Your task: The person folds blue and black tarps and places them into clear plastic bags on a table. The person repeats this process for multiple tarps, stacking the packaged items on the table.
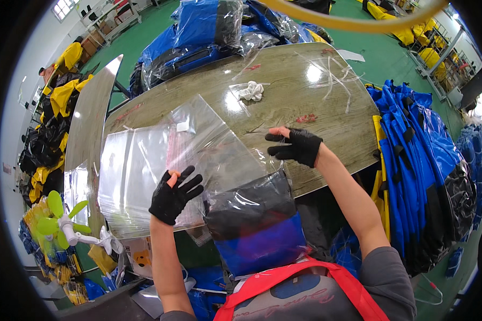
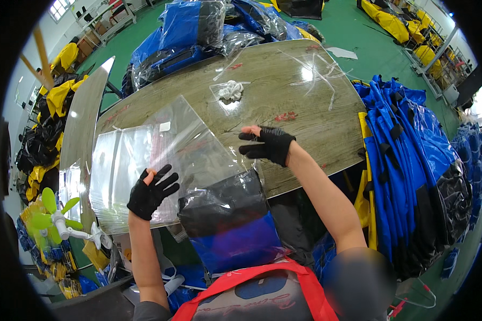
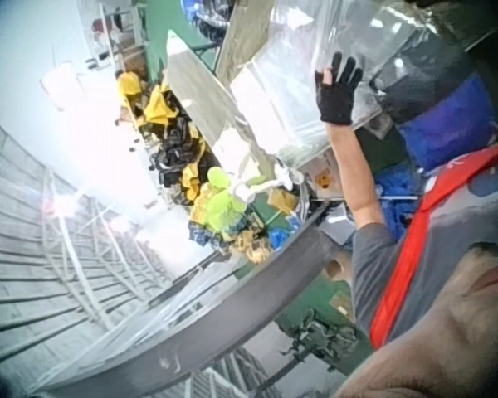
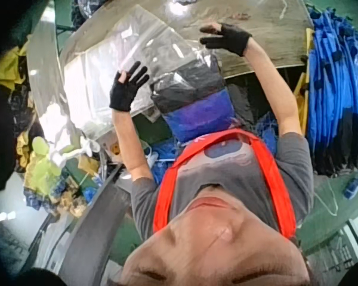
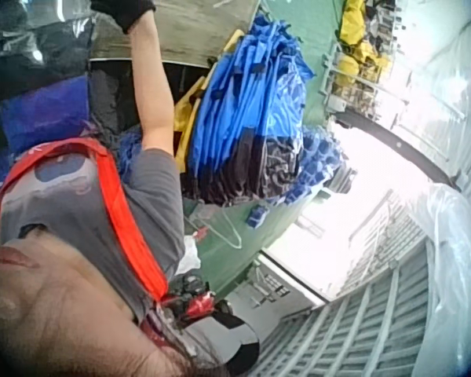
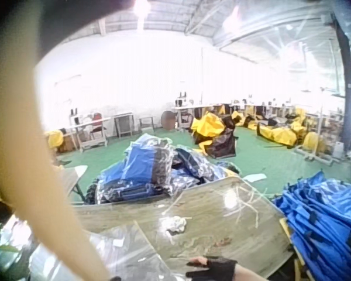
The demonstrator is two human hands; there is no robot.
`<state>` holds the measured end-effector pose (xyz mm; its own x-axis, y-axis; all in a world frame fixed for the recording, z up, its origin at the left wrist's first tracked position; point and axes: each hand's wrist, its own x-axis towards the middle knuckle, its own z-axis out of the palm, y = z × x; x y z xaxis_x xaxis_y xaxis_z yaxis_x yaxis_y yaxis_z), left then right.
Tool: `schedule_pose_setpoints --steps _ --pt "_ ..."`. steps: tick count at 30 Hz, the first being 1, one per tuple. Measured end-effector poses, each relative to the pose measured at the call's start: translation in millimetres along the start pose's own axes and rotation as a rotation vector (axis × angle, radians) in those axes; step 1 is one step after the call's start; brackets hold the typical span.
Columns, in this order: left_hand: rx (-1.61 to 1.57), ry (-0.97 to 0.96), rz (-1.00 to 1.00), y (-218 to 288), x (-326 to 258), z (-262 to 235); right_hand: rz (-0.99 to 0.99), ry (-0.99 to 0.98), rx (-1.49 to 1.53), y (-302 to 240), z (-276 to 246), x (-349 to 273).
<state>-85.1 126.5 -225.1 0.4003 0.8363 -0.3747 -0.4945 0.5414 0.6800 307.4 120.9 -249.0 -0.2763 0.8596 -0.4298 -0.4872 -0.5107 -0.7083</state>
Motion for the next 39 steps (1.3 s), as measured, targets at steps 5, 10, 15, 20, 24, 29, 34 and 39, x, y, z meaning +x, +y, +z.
schedule_pose_setpoints --steps 5,10,15,20,24,29,34,39 --pt "0.125 -0.078 0.288 -33 -35 1 -0.315 -0.072 -0.496 15 -1 -63" --pt "1.036 -0.254 0.365 -45 -85 -24 -0.548 -0.254 -1.553 42 -26 -128" --pt "1.843 0.036 0.753 -8 -81 7 -0.606 -0.055 -1.862 14 9 -154" --pt "2.003 -0.198 0.785 -83 -22 90 -0.664 -0.112 -1.708 76 65 -105" --pt "2.054 0.002 0.746 -134 -28 19 -0.454 0.120 -1.836 48 20 -148" --pt "1.988 0.011 0.722 -139 -21 7 -0.945 1.281 -1.646 -111 -165 -215" --pt "1.727 -0.050 0.456 -93 36 -25 0.111 1.676 -1.332 -139 -341 -301" --pt "0.196 -0.500 0.324 9 69 144 -0.075 2.009 -1.024 -156 -380 -332"
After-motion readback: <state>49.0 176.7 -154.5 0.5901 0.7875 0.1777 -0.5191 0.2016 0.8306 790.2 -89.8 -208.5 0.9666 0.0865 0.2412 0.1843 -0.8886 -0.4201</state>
